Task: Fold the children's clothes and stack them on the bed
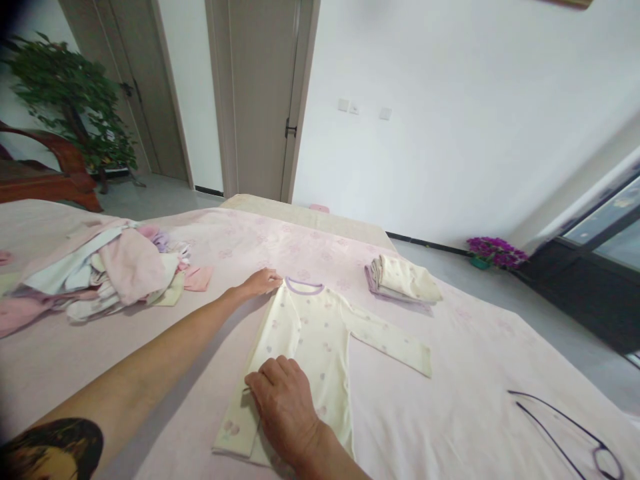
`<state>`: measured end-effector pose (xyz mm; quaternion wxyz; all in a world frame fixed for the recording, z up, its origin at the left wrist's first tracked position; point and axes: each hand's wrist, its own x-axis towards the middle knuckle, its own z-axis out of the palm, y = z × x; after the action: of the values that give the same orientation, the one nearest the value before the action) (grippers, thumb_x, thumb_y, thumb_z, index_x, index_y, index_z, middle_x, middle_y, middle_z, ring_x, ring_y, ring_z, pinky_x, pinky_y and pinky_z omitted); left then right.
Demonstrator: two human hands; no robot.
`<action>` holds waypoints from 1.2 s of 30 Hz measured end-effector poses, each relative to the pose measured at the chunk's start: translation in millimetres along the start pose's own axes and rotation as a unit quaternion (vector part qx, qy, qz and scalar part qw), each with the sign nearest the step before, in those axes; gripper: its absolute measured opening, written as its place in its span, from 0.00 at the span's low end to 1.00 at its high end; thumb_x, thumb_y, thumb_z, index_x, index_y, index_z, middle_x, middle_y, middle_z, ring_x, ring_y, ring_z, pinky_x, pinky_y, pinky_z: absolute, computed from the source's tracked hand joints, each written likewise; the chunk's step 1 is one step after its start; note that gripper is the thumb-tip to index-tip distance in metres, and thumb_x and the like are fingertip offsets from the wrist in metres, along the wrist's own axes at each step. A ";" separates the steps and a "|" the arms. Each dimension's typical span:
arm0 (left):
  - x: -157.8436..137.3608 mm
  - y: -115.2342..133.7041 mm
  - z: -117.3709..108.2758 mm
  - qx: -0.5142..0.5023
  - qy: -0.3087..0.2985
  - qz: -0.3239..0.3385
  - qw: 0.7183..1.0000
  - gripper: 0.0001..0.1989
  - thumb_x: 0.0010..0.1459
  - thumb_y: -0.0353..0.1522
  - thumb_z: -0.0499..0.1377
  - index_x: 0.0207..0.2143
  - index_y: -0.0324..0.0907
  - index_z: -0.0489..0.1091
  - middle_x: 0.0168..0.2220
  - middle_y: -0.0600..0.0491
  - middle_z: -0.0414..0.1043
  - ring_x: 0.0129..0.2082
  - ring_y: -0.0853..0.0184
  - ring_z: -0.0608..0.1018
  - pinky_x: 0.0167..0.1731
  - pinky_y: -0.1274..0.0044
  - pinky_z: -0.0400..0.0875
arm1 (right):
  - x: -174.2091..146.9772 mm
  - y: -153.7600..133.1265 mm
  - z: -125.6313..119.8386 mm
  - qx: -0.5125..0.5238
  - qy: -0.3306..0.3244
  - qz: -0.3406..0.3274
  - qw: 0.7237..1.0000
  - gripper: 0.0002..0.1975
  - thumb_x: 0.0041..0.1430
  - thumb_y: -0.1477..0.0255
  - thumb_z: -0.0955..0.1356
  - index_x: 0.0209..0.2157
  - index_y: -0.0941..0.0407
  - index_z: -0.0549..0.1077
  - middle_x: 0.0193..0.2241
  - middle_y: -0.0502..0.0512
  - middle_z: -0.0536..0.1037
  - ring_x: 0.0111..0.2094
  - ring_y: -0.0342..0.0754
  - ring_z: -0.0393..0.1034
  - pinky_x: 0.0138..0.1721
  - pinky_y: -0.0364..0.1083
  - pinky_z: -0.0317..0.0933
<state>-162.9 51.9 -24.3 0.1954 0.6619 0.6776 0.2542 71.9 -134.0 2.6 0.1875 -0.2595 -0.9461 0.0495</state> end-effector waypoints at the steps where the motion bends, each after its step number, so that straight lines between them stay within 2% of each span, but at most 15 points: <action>1: 1.4 0.1 2.3 0.002 0.005 -0.007 1.000 0.13 0.56 0.39 0.58 0.37 0.44 0.80 0.42 0.53 0.79 0.47 0.62 0.76 0.50 0.77 0.65 | 1.6 -2.6 0.8 -0.004 -0.002 0.002 1.000 0.04 0.64 0.74 0.67 0.39 0.51 0.73 0.32 0.51 0.73 0.33 0.48 0.62 0.34 0.47 0.51; 5: 3.3 1.3 8.5 0.019 0.027 -0.026 0.999 0.14 0.53 0.40 0.61 0.38 0.43 0.80 0.45 0.50 0.79 0.49 0.60 0.75 0.50 0.76 0.65 | 5.6 -10.9 6.5 -0.008 -0.019 0.007 1.000 0.01 0.63 0.72 0.68 0.37 0.51 0.73 0.32 0.51 0.73 0.33 0.48 0.62 0.33 0.46 0.51; 9: 1.3 4.9 8.4 0.030 0.044 -0.039 0.998 0.13 0.52 0.39 0.62 0.37 0.45 0.80 0.43 0.50 0.80 0.47 0.60 0.77 0.50 0.74 0.65 | 5.1 -12.1 13.4 -0.009 -0.021 0.001 1.000 0.02 0.63 0.72 0.68 0.35 0.53 0.72 0.32 0.52 0.73 0.33 0.48 0.62 0.34 0.47 0.52; 17: -0.3 10.4 11.6 0.046 0.075 -0.055 0.995 0.08 0.51 0.37 0.62 0.33 0.46 0.78 0.44 0.51 0.79 0.50 0.58 0.75 0.56 0.67 0.59 | 1.1 -7.6 12.9 0.018 -0.026 -0.024 0.999 0.02 0.64 0.73 0.67 0.37 0.52 0.72 0.32 0.51 0.72 0.34 0.48 0.62 0.36 0.47 0.52; 21: -2.6 10.2 14.6 0.048 0.087 -0.058 0.993 0.07 0.51 0.35 0.62 0.33 0.45 0.77 0.46 0.50 0.77 0.51 0.59 0.73 0.58 0.67 0.56 | -2.1 -6.5 13.4 0.019 -0.033 -0.039 0.998 0.03 0.65 0.73 0.66 0.37 0.52 0.72 0.32 0.51 0.72 0.34 0.48 0.61 0.35 0.47 0.51; 31: -7.6 3.7 13.9 0.054 0.103 -0.042 0.992 0.11 0.55 0.34 0.59 0.40 0.42 0.76 0.47 0.47 0.76 0.52 0.59 0.73 0.58 0.68 0.58 | -6.3 -12.8 3.0 0.062 -0.074 -0.009 0.995 0.08 0.59 0.77 0.65 0.39 0.53 0.71 0.35 0.52 0.72 0.37 0.49 0.61 0.38 0.48 0.52; 33: -12.9 6.0 12.4 0.058 0.107 -0.031 0.992 0.14 0.59 0.33 0.55 0.46 0.40 0.74 0.50 0.44 0.74 0.54 0.58 0.72 0.58 0.67 0.58 | -6.4 -14.6 -0.6 0.070 -0.077 -0.006 0.995 0.08 0.58 0.77 0.65 0.39 0.53 0.71 0.36 0.53 0.71 0.38 0.49 0.60 0.39 0.48 0.52; 36: -28.3 14.9 14.7 0.067 0.098 0.026 0.993 0.20 0.64 0.32 0.49 0.55 0.39 0.68 0.60 0.44 0.66 0.64 0.60 0.62 0.62 0.69 0.53 | -5.9 -16.0 -4.0 0.079 -0.075 -0.006 0.994 0.10 0.57 0.77 0.65 0.41 0.53 0.71 0.36 0.54 0.71 0.38 0.50 0.60 0.40 0.49 0.52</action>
<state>-140.8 24.9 -29.0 0.0769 0.6628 0.6916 0.2765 70.6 -150.8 7.5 0.1357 -0.2338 -0.9522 0.1422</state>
